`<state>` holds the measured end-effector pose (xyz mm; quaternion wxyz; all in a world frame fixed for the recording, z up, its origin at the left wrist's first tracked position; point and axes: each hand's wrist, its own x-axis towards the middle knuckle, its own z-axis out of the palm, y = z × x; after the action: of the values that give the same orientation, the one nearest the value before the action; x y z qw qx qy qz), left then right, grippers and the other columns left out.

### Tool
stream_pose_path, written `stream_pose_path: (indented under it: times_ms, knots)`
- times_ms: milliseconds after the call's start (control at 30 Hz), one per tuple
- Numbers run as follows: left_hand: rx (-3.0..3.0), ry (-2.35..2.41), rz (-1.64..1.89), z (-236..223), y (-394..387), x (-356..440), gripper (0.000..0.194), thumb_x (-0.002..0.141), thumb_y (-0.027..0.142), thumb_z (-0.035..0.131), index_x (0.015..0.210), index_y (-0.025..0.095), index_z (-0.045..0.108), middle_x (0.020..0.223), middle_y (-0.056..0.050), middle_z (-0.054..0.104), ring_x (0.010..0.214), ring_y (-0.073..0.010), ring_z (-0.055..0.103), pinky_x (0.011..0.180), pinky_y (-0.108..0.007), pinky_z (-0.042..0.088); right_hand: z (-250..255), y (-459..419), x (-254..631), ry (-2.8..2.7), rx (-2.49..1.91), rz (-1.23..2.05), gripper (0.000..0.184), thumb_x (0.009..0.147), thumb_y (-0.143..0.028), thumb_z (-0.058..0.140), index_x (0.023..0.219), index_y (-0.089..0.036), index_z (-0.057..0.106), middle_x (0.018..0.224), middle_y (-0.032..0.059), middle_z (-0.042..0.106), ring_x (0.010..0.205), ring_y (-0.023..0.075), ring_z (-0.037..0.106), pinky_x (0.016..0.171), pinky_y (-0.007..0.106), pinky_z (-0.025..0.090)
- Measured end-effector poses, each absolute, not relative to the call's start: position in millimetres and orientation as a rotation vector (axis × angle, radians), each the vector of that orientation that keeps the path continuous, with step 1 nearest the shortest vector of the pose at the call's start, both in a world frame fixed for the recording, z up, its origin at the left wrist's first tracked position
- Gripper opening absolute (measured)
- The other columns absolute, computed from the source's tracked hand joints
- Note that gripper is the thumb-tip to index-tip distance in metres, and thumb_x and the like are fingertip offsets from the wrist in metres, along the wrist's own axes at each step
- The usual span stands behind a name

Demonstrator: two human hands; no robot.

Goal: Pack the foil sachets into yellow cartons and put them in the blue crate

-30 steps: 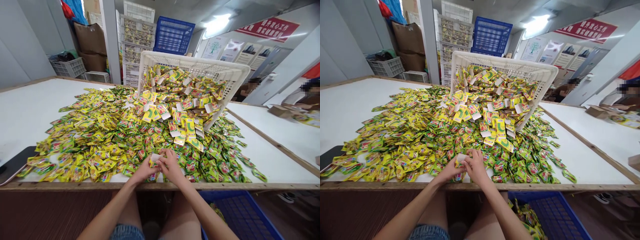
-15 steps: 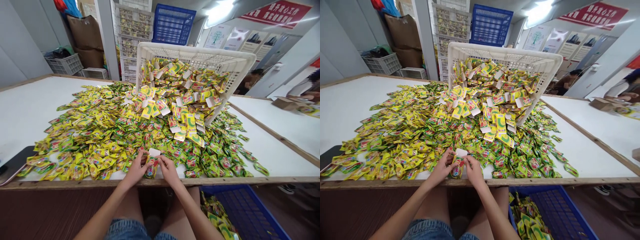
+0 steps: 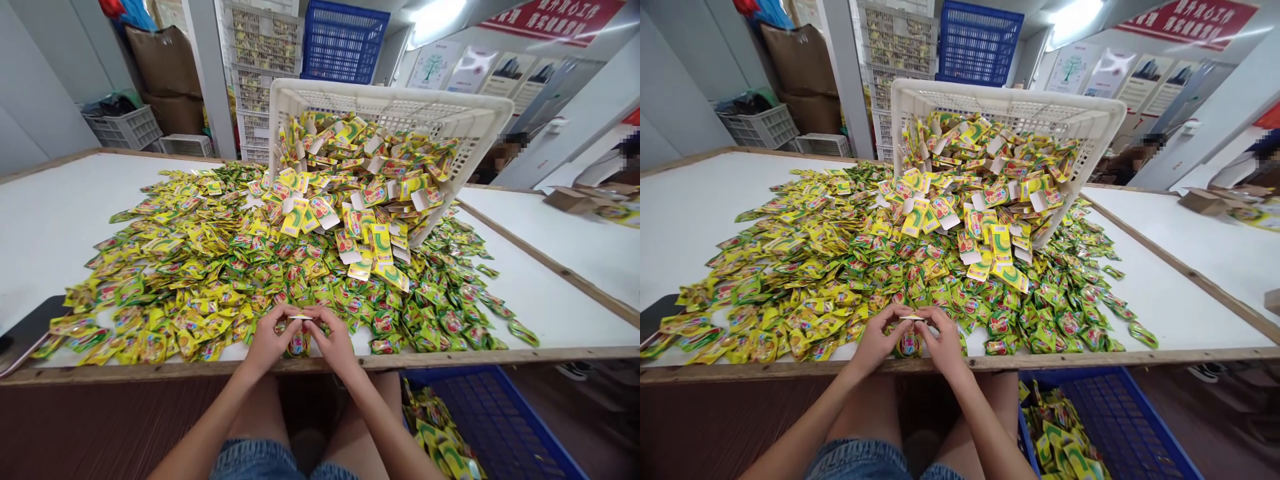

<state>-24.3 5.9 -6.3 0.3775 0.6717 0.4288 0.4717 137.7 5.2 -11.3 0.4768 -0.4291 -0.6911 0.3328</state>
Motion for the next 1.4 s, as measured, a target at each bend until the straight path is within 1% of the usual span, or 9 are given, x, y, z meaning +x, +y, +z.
stream_pose_path:
  times_ms: [133,267,400,533,667,767,1033,1200,1400]
  knots:
    - [1.67,1.168,1.246,-1.9,3.4,-23.0,0.016,0.081,0.028,0.054,0.081,0.013,0.059,0.093,-0.007,0.059,0.09,-0.0151,0.056,0.082,-0.026,0.044,-7.3,1.6,136.8,-1.697,-1.069,0.808,0.017,0.085,-0.028,0.052,0.096,-0.018,0.061,0.099,0.006,0.059,0.095,0.0154,0.054,0.083,0.027,0.043]
    - [1.614,1.235,1.216,0.6,2.1,-20.5,0.018,0.079,0.03,0.056,0.087,0.014,0.059,0.089,-0.005,0.06,0.084,-0.0138,0.057,0.078,-0.024,0.044,-6.8,3.9,133.5,-1.684,-1.127,0.815,0.016,0.084,-0.029,0.052,0.092,-0.016,0.059,0.09,0.0048,0.06,0.083,0.0139,0.056,0.075,0.025,0.044]
    - [1.543,1.283,1.236,3.0,5.1,-14.4,0.019,0.079,0.032,0.056,0.087,0.014,0.057,0.083,-0.003,0.059,0.076,-0.0124,0.056,0.072,-0.023,0.044,-2.1,10.6,133.5,-1.634,-1.156,0.876,0.018,0.085,-0.031,0.05,0.087,-0.015,0.057,0.08,0.0034,0.059,0.073,0.0128,0.055,0.067,0.024,0.042]
    - [1.502,1.27,1.253,-0.8,6.5,-10.1,0.02,0.08,0.033,0.055,0.086,0.014,0.057,0.081,-0.003,0.058,0.072,-0.0115,0.054,0.069,-0.022,0.043,0.4,12.5,135.9,-1.641,-1.133,0.894,0.017,0.086,-0.03,0.049,0.086,-0.015,0.056,0.08,0.0027,0.058,0.074,0.0122,0.054,0.067,0.023,0.041]
    - [1.403,1.177,1.269,-12.5,3.4,-12.4,0.024,0.081,0.035,0.054,0.092,0.013,0.057,0.086,-0.004,0.058,0.078,-0.013,0.055,0.071,-0.023,0.043,-8.6,6.0,135.5,-1.627,-1.064,0.978,0.018,0.087,-0.029,0.048,0.098,-0.016,0.054,0.09,0.0043,0.059,0.082,0.013,0.055,0.074,0.024,0.043]
    - [1.315,1.147,1.263,-17.5,3.5,-15.1,0.027,0.08,0.036,0.056,0.093,0.012,0.055,0.083,-0.005,0.056,0.078,-0.0135,0.054,0.07,-0.023,0.042,-15.9,1.4,132.7,-1.579,-1.028,1.065,0.021,0.087,-0.028,0.047,0.105,-0.016,0.049,0.093,0.0054,0.058,0.084,0.0134,0.055,0.076,0.025,0.043]
    - [1.301,1.181,1.225,-3.5,8.9,-7.4,0.017,0.078,0.029,0.052,0.083,0.012,0.052,0.078,-0.003,0.052,0.068,-0.0104,0.048,0.062,-0.02,0.039,-12.7,-1.2,126.6,-1.549,-1.059,1.065,0.02,0.088,-0.028,0.044,0.104,-0.017,0.047,0.084,0.0036,0.056,0.076,0.013,0.053,0.07,0.023,0.043]
    - [1.274,1.153,1.233,-2.5,9.7,-11.8,0.015,0.077,0.027,0.051,0.082,0.012,0.054,0.078,-0.003,0.055,0.074,-0.0119,0.051,0.069,-0.022,0.041,-17.6,-2.9,124.2,-1.523,-1.067,1.023,0.021,0.088,-0.028,0.044,0.106,-0.018,0.047,0.098,0.0054,0.055,0.086,0.0138,0.054,0.077,0.025,0.043]
    - [1.434,1.161,1.037,3.7,22.1,-31.0,0.018,0.077,0.028,0.054,0.082,0.012,0.061,0.075,-0.003,0.058,0.07,-0.0116,0.052,0.067,-0.021,0.04,-20.3,-4.2,124.2,-1.552,-1.083,1.028,0.023,0.089,-0.03,0.043,0.109,-0.018,0.046,0.098,0.0056,0.056,0.085,0.0141,0.056,0.076,0.025,0.043]
